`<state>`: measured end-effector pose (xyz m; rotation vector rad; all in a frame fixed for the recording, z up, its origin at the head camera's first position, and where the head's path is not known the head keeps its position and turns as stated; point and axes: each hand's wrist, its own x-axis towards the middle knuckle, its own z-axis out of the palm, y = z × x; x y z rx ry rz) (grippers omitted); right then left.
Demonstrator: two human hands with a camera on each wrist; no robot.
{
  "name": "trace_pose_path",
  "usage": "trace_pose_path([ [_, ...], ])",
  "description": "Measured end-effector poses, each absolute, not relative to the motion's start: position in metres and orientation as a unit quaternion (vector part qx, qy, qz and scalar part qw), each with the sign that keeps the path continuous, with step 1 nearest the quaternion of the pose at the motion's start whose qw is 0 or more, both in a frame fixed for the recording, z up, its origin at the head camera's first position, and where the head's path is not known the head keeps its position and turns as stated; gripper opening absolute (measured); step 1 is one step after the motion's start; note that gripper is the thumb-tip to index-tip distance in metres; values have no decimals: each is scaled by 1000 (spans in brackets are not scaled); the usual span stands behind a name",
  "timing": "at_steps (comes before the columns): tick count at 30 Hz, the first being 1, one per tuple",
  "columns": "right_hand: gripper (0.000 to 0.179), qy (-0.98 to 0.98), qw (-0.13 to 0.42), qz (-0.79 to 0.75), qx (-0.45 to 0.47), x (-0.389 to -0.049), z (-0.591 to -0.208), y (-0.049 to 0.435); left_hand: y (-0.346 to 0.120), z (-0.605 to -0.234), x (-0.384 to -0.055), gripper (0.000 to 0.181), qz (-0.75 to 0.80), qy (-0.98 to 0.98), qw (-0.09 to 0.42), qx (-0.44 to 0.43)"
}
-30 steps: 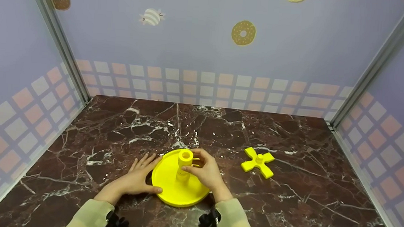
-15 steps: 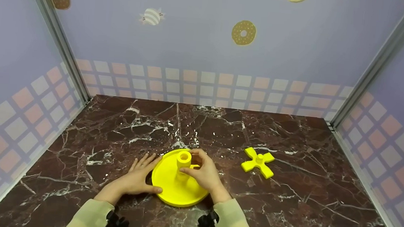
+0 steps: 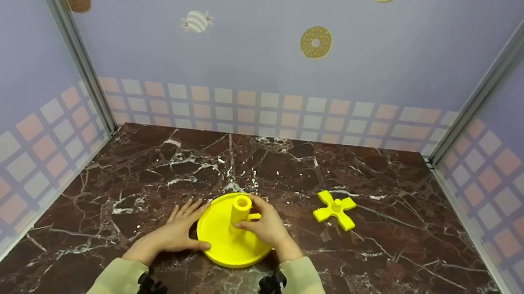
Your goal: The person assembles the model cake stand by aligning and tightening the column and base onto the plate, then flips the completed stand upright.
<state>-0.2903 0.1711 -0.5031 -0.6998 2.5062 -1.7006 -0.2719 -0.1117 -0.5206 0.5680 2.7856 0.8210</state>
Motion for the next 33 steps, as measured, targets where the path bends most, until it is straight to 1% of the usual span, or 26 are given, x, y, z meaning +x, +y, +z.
trace_pose_path([
  [2, 61, 807, 34, -543, -231, -290, -502, 174, -111, -521, -272, 117, 276, 938, 92, 191],
  [4, 60, 810, 35, -537, -233, -290, -502, 174, -111, -520, -272, 117, 275, 938, 93, 189],
  [14, 58, 837, -47, -517, -175, -287, -509, 159, -111, -520, -272, 117, 276, 938, 89, 191],
  [17, 59, 842, -59, -508, -174, -286, -510, 158, -111, -521, -271, 117, 276, 938, 90, 190],
  [23, 65, 835, -29, -507, -213, -286, -501, 167, -111, -521, -271, 117, 275, 938, 90, 191],
  [27, 60, 820, -14, -518, -244, -287, -495, 172, -111, -520, -272, 117, 277, 937, 93, 189],
  [33, 55, 792, -1, -561, -243, -287, -496, 170, -111, -521, -272, 117, 280, 936, 91, 191],
])
